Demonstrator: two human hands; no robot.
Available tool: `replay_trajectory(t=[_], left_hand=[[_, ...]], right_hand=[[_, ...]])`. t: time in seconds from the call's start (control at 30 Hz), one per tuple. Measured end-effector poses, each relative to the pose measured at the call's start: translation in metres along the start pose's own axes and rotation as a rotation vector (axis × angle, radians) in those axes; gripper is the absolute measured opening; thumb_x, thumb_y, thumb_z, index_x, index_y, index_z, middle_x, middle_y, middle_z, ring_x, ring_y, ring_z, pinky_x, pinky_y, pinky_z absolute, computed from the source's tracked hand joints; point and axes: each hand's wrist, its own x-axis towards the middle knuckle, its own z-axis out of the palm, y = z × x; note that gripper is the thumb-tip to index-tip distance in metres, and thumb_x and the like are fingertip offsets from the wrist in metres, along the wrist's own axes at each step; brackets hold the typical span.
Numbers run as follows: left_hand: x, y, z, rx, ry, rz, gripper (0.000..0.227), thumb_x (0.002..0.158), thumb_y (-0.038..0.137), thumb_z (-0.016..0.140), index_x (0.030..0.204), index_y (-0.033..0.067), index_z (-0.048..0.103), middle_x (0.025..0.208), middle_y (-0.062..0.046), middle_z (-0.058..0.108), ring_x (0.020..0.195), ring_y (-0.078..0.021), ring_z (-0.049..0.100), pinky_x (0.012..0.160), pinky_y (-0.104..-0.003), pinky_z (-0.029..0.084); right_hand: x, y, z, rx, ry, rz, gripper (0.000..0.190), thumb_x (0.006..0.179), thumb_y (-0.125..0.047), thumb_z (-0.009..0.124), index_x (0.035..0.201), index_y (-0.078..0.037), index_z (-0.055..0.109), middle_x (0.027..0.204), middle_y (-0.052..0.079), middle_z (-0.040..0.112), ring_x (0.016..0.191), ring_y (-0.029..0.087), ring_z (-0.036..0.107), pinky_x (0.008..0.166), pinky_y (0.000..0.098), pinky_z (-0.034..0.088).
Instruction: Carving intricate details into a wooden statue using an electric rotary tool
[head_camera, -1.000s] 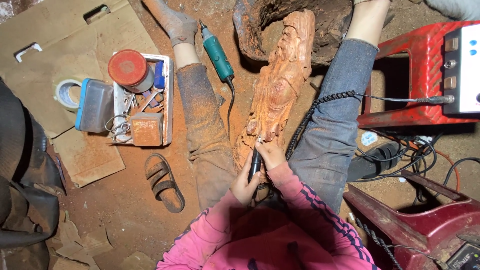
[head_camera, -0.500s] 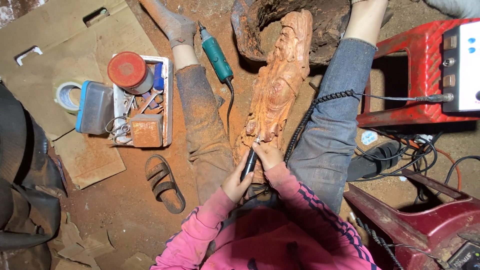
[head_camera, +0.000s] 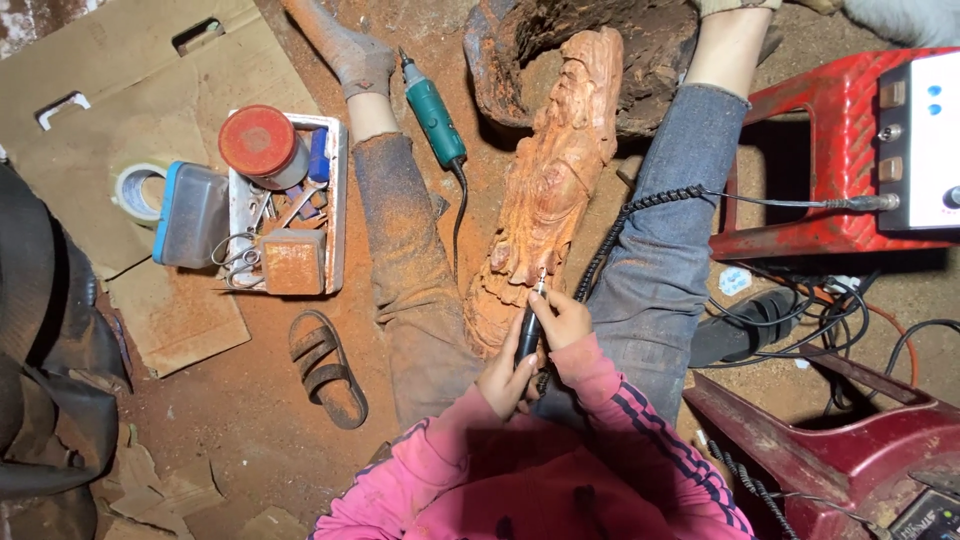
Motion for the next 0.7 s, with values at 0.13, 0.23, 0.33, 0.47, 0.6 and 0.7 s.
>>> replay_trajectory(t=[0.13,0.23,0.33,0.47,0.6,0.7], left_hand=[[0.010,-0.008,0.012,-0.116,0.007,-0.030,0.066,0.106,0.018,0.037,0.164,0.0168,0.004,0.085,-0.018,0.069,0.051,-0.0293,0.071,0.041,-0.035,0.062],[0.014,-0.018,0.019,-0.158,0.047,-0.033,0.066,0.106,0.017,0.036,0.164,0.0188,0.004,0.085,-0.019,0.068,0.050,-0.0307,0.071,0.039,-0.035,0.062],[0.017,-0.023,0.019,-0.171,0.059,-0.039,0.066,0.107,0.015,0.036,0.164,0.0190,0.003,0.086,-0.020,0.066,0.049,-0.0316,0.070,0.039,-0.036,0.062],[0.021,-0.021,0.016,-0.157,0.043,-0.056,0.067,0.107,0.016,0.037,0.164,0.0210,0.003,0.088,-0.022,0.065,0.051,-0.0339,0.070,0.039,-0.038,0.062],[0.028,-0.002,0.012,-0.086,0.016,-0.080,0.066,0.106,0.017,0.039,0.164,0.0216,0.008,0.087,-0.020,0.065,0.049,-0.0314,0.070,0.037,-0.035,0.061],[0.035,-0.005,0.004,-0.044,0.018,-0.068,0.066,0.105,0.020,0.044,0.164,0.0231,0.014,0.091,-0.024,0.066,0.054,-0.0316,0.072,0.041,-0.035,0.063]], right_hand=[[-0.002,-0.015,-0.009,-0.071,0.042,-0.040,0.041,0.095,-0.046,0.069,0.067,-0.015,0.067,0.064,0.010,0.066,0.067,0.027,0.066,0.065,0.0368,0.052],[0.007,-0.006,-0.004,-0.127,0.046,-0.083,0.043,0.093,-0.051,0.069,0.066,-0.017,0.065,0.062,0.008,0.066,0.069,0.029,0.068,0.065,0.0372,0.052],[0.014,-0.001,0.000,-0.175,0.050,-0.119,0.047,0.091,-0.055,0.069,0.062,-0.019,0.062,0.059,0.007,0.064,0.067,0.029,0.068,0.063,0.0369,0.051],[0.010,-0.021,-0.010,-0.128,0.054,-0.091,0.049,0.091,-0.054,0.069,0.062,-0.015,0.062,0.057,0.009,0.063,0.063,0.030,0.065,0.061,0.0377,0.050],[0.022,0.003,-0.008,-0.090,0.083,-0.088,0.048,0.092,-0.052,0.069,0.061,-0.016,0.061,0.056,0.009,0.062,0.062,0.030,0.064,0.060,0.0371,0.050],[0.022,-0.005,-0.012,-0.016,0.096,-0.084,0.047,0.094,-0.045,0.068,0.064,-0.011,0.058,0.058,0.013,0.060,0.060,0.029,0.060,0.060,0.0386,0.049]])
